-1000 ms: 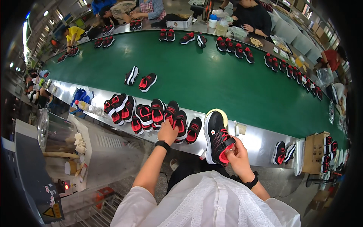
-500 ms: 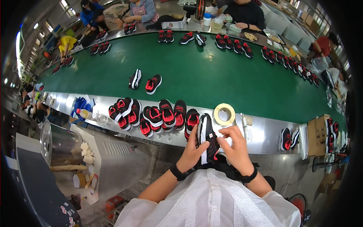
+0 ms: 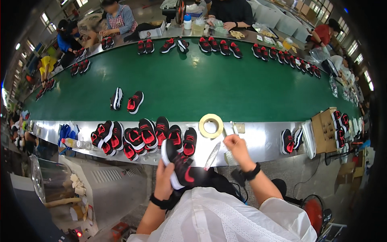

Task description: The person assembles black and red sneakers on a factory line. They pick up shoes, apply tape to the soles, and use a handheld heat gun to bond the parts. The person then places the finished shoes into a cardboard box.

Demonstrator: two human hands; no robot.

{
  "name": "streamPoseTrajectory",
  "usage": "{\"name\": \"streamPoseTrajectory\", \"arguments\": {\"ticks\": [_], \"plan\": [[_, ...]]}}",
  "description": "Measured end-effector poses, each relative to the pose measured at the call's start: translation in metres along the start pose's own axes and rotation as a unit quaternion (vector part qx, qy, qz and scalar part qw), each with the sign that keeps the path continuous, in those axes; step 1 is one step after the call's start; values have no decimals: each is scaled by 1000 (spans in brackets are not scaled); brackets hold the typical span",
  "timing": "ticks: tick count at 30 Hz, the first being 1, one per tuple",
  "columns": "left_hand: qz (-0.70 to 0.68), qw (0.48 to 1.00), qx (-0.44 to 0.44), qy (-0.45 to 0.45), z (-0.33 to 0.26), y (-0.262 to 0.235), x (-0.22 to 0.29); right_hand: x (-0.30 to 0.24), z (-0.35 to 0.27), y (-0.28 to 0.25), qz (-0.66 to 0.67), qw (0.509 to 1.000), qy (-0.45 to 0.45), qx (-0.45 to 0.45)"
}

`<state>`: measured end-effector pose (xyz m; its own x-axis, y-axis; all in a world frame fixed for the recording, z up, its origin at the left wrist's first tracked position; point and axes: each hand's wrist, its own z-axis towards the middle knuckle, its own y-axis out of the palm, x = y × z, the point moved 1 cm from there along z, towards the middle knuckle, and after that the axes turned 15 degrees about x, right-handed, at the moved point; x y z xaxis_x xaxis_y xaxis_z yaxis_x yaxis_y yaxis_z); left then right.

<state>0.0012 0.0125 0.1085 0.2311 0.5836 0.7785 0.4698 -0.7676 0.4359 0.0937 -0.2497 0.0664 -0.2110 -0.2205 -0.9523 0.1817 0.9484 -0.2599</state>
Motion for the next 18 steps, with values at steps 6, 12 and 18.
{"name": "streamPoseTrajectory", "arguments": {"ticks": [6,12,18], "plan": [[-36,995,88,-27,-8,-2,-12,155,159,-62,-268,930,-222,118],[-56,986,156,-23,-24,29,-31,151,182,-45,-332,924,-180,59],[-60,985,155,-52,-20,45,-55,145,127,-36,-421,891,-162,49]]}}
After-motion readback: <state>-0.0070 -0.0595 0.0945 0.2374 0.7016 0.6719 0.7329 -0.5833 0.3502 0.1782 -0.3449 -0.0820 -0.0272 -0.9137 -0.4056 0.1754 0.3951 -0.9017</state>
